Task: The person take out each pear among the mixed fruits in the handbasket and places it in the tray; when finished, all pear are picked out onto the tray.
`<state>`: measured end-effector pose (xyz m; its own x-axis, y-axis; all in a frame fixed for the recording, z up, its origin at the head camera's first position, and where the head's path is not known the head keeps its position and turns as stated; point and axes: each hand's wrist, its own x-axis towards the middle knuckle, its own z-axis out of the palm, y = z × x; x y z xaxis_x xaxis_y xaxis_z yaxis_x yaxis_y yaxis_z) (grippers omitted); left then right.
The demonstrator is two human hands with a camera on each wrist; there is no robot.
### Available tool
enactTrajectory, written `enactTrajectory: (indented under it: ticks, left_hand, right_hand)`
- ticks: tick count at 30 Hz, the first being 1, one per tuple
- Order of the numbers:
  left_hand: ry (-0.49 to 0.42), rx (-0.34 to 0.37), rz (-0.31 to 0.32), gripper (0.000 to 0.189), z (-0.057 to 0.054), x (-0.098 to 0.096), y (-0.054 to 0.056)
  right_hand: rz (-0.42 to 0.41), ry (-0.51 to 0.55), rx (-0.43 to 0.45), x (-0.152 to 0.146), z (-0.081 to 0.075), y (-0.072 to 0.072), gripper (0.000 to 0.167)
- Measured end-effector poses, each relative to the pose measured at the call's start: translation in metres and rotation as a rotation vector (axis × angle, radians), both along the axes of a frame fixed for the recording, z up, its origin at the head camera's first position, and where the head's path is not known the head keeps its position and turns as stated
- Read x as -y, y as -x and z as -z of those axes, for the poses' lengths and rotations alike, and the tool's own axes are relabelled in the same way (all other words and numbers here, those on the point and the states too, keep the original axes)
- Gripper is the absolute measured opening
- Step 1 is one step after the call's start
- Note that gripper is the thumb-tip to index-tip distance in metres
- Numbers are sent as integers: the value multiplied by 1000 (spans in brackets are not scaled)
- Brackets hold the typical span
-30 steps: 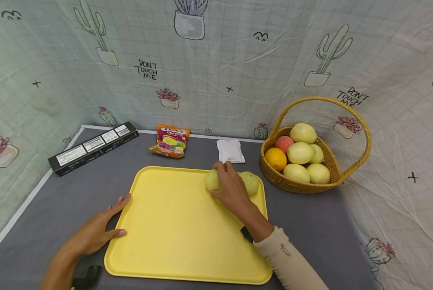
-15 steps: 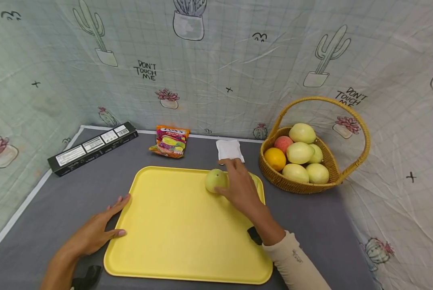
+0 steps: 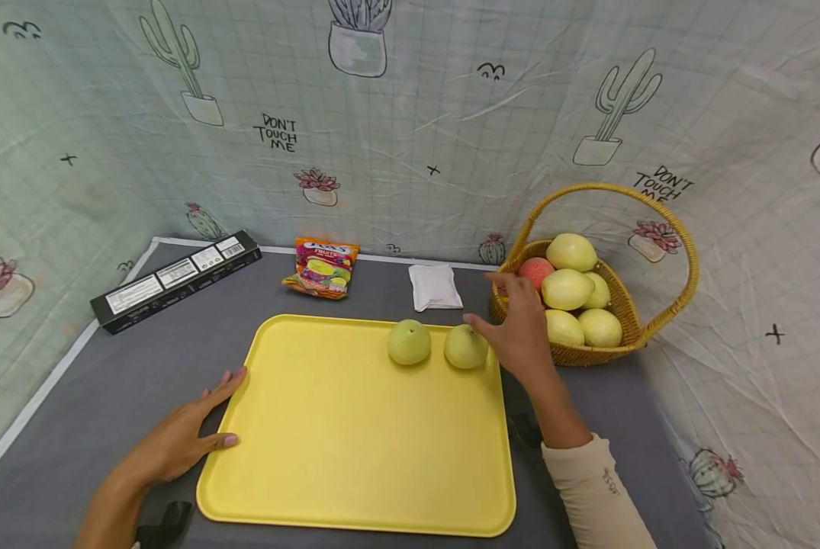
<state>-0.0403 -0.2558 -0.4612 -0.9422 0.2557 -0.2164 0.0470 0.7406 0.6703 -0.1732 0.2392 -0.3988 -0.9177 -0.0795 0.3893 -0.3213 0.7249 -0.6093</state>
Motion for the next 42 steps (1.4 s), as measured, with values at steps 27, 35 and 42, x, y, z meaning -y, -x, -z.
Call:
enactTrajectory:
  ticks: [27,35,42]
  left_hand:
    - [11,6,22,107,2,-3,4]
    - [-18,-7,15,105,1,0,1]
    - [-24,-22,17,105,1,1,-1]
  right_hand:
    - [382,88,-47,-115,28,37,71]
    - [384,50,-24,-119,34,49,73]
    - [403,30,81,-121,36,52,81]
